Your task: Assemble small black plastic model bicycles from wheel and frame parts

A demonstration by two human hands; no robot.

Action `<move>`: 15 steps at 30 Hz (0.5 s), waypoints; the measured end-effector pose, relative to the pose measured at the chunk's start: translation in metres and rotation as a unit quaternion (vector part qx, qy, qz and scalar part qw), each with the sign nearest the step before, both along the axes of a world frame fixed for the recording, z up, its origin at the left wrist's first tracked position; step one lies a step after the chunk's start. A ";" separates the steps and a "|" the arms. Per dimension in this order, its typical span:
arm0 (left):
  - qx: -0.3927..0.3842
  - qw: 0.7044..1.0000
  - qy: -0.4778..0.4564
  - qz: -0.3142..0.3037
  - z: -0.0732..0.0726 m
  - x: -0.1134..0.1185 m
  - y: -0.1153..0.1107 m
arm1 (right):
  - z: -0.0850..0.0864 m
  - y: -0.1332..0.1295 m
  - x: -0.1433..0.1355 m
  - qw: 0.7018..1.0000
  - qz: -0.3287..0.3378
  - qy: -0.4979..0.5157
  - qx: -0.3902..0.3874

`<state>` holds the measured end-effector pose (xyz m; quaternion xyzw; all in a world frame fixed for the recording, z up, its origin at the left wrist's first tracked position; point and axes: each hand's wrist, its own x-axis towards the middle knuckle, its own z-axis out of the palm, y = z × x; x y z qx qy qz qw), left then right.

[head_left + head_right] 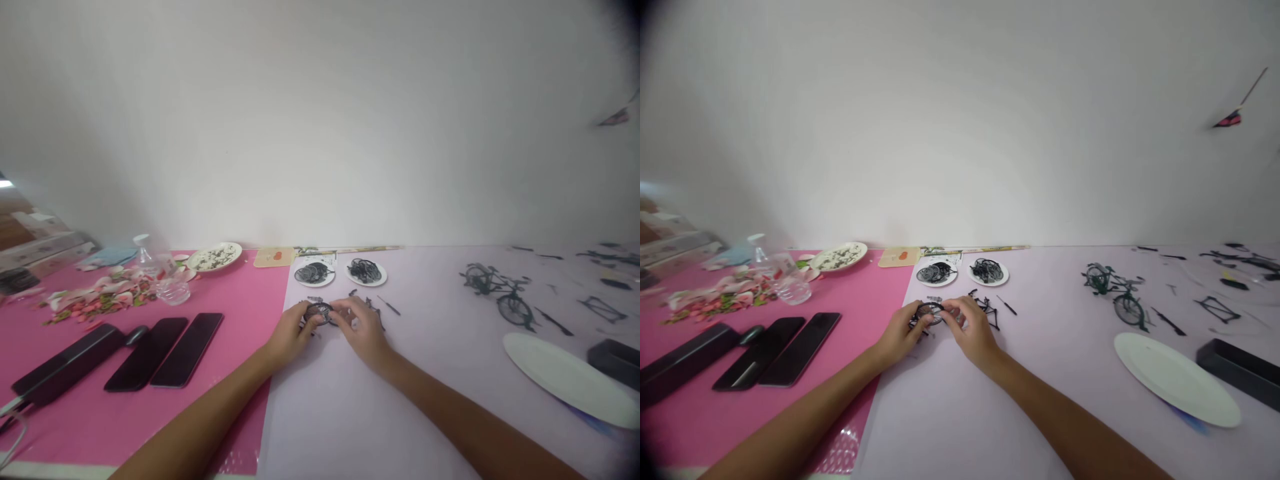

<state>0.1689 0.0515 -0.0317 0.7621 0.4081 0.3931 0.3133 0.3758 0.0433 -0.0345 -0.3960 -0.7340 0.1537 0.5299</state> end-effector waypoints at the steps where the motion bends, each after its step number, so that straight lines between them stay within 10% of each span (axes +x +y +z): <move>1: 0.003 1.000 0.002 0.000 0.000 0.000 0.000 | 0.000 0.000 0.000 1.000 0.003 -0.002 -0.002; 15: 0.013 0.999 -0.007 -0.033 -0.002 -0.002 -0.001 | -0.007 0.004 -0.004 0.965 0.054 0.119 -0.228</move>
